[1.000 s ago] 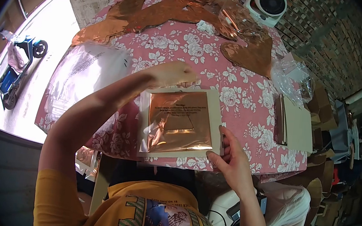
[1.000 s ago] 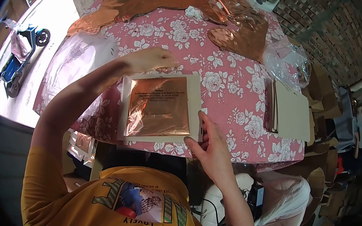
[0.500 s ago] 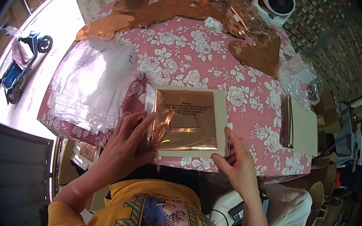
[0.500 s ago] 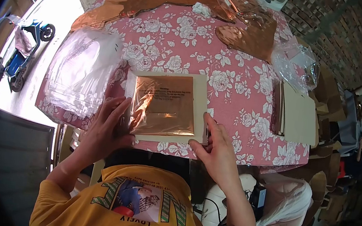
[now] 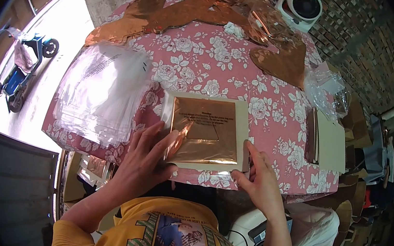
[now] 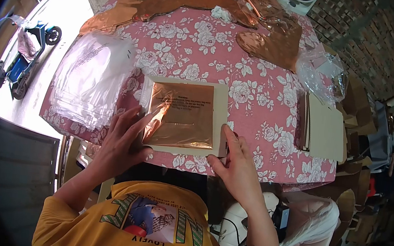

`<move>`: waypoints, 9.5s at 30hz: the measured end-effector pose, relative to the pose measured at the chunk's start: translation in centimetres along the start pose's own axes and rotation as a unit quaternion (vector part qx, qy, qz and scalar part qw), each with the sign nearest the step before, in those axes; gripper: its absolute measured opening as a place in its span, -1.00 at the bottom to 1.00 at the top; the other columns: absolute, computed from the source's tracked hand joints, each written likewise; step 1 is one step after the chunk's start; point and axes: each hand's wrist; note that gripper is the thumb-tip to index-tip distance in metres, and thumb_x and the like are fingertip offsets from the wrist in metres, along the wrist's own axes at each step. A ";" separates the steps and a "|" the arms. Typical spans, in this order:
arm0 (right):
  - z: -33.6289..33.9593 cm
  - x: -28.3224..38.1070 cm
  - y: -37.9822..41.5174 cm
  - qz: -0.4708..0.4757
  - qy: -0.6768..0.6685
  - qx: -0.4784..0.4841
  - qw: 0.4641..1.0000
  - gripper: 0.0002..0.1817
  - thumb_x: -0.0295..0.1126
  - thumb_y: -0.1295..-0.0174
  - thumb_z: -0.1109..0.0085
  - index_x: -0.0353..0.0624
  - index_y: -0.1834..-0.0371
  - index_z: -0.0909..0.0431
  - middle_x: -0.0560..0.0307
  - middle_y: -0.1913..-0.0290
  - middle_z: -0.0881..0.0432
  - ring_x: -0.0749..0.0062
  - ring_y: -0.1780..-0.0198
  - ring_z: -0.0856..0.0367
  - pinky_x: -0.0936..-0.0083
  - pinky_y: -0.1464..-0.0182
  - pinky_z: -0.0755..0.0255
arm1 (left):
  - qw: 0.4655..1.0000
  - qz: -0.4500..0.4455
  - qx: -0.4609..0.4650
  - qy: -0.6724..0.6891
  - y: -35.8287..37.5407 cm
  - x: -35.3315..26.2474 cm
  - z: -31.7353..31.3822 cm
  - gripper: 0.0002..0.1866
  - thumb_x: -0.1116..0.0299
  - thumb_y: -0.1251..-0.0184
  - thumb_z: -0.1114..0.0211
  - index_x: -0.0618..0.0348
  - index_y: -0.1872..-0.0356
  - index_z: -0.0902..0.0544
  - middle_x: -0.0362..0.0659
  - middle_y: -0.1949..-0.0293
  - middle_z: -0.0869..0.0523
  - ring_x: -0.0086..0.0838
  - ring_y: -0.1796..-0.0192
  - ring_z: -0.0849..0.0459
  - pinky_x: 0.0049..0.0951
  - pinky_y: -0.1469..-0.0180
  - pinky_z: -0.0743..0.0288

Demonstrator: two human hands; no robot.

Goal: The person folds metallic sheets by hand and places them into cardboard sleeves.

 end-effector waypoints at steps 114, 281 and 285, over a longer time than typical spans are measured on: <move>-10.6 0.7 6.4 -0.161 -0.605 -0.100 0.773 -0.88 -0.39 -0.45 -0.14 -0.17 0.26 -0.55 0.08 0.28 -0.73 0.59 0.41 -0.61 0.64 0.36 -0.47 | 0.992 -0.030 0.038 0.113 -9.2 3.0 -0.1 -0.74 0.44 -0.42 -0.16 0.29 -0.05 -0.59 0.11 -0.01 -0.63 -0.08 -0.15 -0.57 -0.18 -0.18 -0.43; -7.3 -0.5 1.0 0.225 0.124 -0.294 0.920 -0.63 -0.26 -0.19 -0.30 -0.18 -0.02 -0.58 0.17 0.07 -0.50 0.29 0.14 -0.51 0.36 0.17 -0.52 | 0.976 -0.100 0.055 -0.187 -6.5 -3.1 -4.0 -0.33 0.23 -0.27 -0.25 -0.06 -0.44 -0.29 0.27 -0.32 -0.38 0.38 -0.28 -0.41 0.16 -0.27 -0.39; -8.1 0.4 0.3 0.200 0.184 -0.306 0.912 -0.66 -0.23 -0.21 -0.29 -0.23 0.08 -0.57 0.12 0.00 -0.50 0.34 0.12 -0.56 0.45 0.32 -0.60 | 0.982 -0.065 0.068 -0.166 -6.9 -3.9 -3.7 -0.32 0.30 -0.27 -0.19 -0.14 -0.46 -0.26 0.27 -0.33 -0.40 0.39 -0.32 -0.38 0.16 -0.30 -0.37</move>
Point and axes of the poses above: each hand's wrist, its own y-axis away from the middle knuckle, its own z-axis out of the back of the hand, x = y × z
